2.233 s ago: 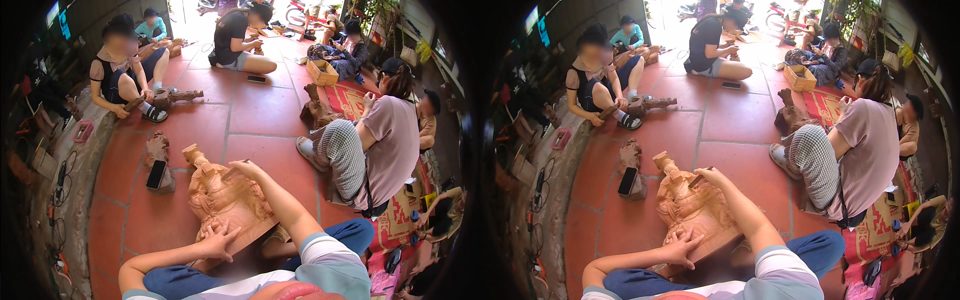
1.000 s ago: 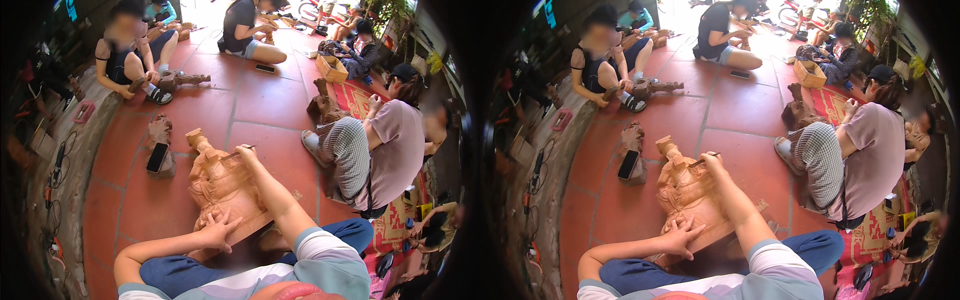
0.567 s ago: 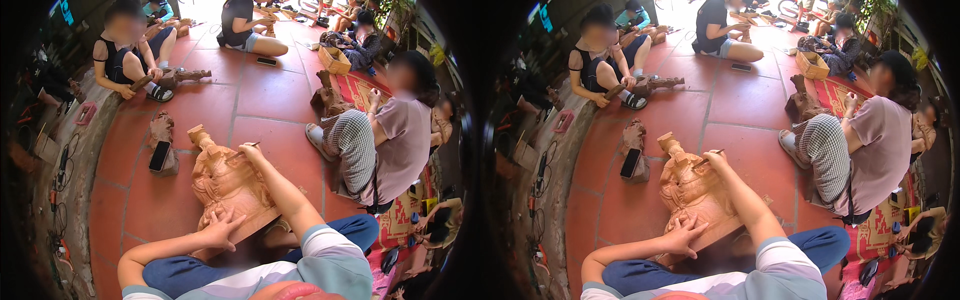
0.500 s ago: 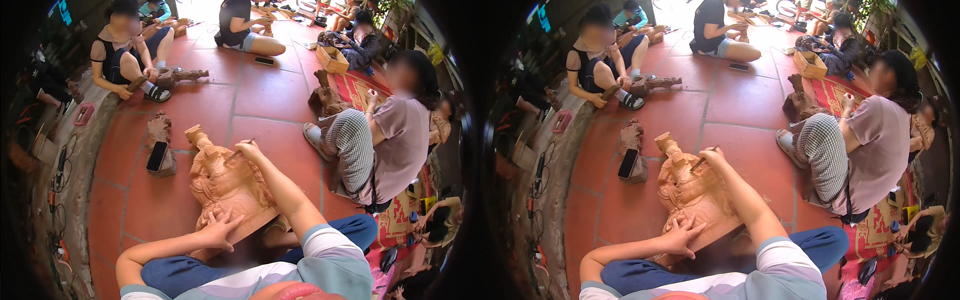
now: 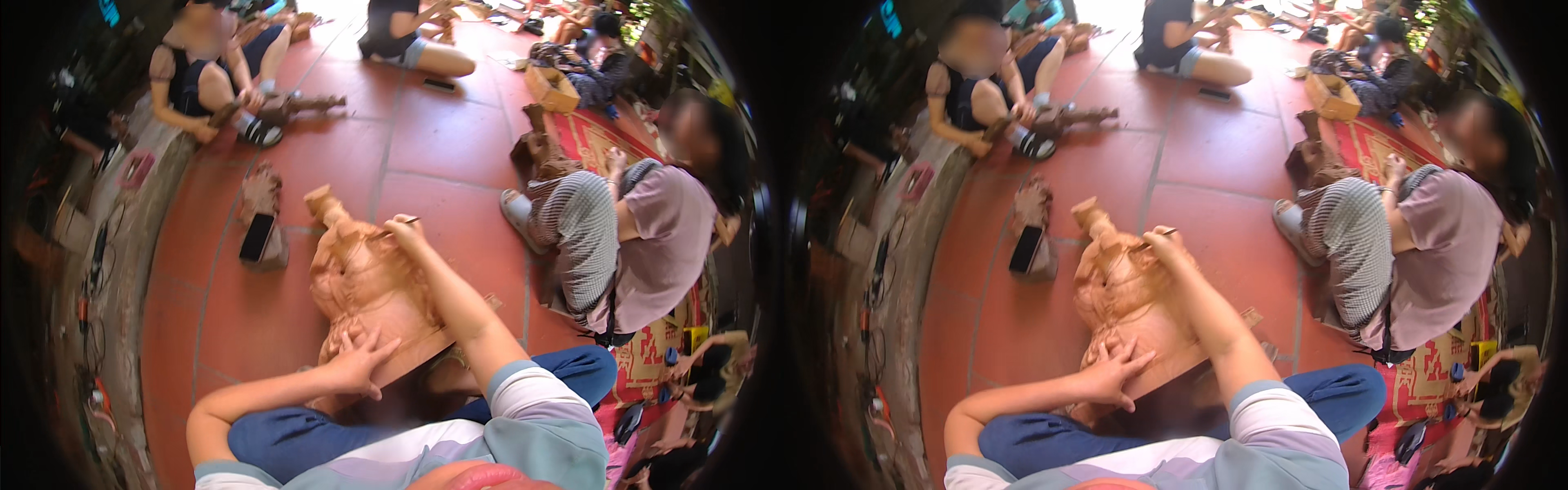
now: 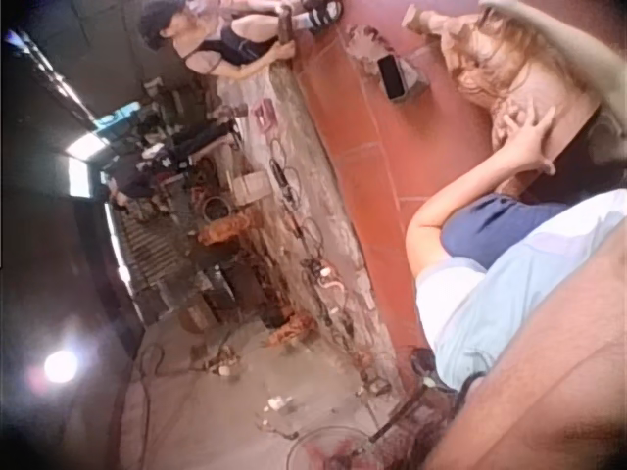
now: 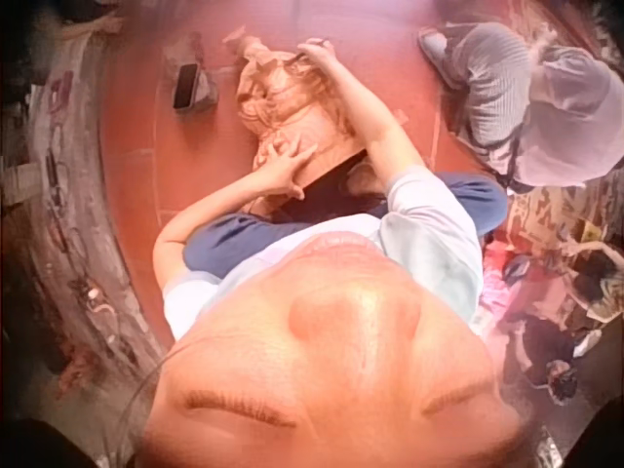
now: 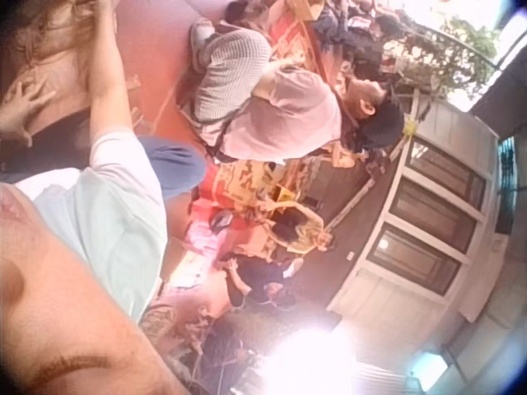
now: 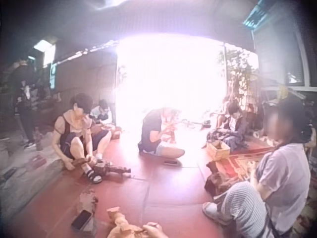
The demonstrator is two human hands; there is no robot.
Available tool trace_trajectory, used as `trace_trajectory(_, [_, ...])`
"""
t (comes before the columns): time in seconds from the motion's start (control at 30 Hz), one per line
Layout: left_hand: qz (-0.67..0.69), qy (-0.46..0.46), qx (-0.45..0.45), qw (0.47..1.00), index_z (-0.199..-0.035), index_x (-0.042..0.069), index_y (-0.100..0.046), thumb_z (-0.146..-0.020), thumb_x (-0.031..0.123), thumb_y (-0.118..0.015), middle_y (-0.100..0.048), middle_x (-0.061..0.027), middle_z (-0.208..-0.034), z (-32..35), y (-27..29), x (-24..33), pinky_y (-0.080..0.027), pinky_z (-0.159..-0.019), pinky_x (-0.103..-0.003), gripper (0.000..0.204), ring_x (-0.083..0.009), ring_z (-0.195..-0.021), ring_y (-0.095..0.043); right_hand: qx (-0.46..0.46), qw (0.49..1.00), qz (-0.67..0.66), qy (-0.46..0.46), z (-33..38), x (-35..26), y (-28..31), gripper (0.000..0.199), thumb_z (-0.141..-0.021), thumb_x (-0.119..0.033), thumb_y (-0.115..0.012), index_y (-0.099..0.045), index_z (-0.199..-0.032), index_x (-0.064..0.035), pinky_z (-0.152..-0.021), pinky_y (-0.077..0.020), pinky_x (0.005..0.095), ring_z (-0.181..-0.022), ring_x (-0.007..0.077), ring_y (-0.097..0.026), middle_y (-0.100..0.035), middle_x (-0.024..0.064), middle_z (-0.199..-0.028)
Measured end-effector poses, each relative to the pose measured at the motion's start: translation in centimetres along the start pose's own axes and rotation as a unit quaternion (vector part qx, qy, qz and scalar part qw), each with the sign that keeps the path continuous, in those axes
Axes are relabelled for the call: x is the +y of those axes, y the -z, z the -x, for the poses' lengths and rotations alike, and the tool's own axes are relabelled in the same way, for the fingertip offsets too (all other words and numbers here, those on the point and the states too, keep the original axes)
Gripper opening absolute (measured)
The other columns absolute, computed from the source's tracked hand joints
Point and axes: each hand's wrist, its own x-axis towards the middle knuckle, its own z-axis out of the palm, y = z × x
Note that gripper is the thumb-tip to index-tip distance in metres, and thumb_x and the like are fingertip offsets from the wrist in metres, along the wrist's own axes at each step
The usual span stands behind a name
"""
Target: The person carves a wooden figure using a chisel and mallet while sitting on the floor. They repeatedly strike the chisel to shape the wood and occasionally pause to inspect the work.
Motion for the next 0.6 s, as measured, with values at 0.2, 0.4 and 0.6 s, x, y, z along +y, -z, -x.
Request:
trace_trajectory(0.2, [0.054, -0.002, -0.004, 0.999, -0.144, 0.02, -0.019, -0.056, 0.032, -0.084, -0.002, -0.0315, -0.145, 0.0, 0.3, -0.5, -0.006, -0.105, -0.062, 0.11, -0.0539, -0.129, -0.018, -0.048, 0.99, 0.066, -0.116, 0.8, -3.5, 1.9, 0.012, -0.073, -0.012, -0.061, -0.057, -0.068, -0.0022, -0.044, -0.0418, 0.0223, -0.053, 0.0125, -0.058, -0.059, 0.0061, -0.062])
trace_trajectory(0.4, [0.047, 0.023, -0.022, 0.998, -0.145, 0.023, -0.016, -0.057, 0.029, -0.083, 0.001, -0.0269, -0.147, 0.8, 1.3, 0.6, -0.013, -0.104, -0.065, 0.111, -0.0583, -0.127, -0.015, -0.074, 0.989, 0.021, -0.122, 0.5, -1.1, 1.5, 0.01, -0.075, -0.008, -0.06, -0.056, -0.07, -0.0005, -0.051, -0.051, 0.0223, -0.058, 0.0148, -0.06, -0.059, 0.0108, -0.071])
trace_trajectory(0.6, [0.045, 0.019, -0.019, 0.999, -0.144, 0.025, -0.017, -0.057, 0.028, -0.083, 0.0, -0.0241, -0.148, 0.1, 0.7, 0.1, -0.016, -0.104, -0.064, 0.11, -0.0607, -0.124, -0.017, -0.041, 0.993, -0.042, -0.107, -0.3, -1.5, 0.4, 0.011, -0.074, -0.008, -0.061, -0.055, -0.067, -0.001, -0.053, -0.0521, 0.0233, -0.06, 0.0156, -0.061, -0.057, 0.0083, -0.068])
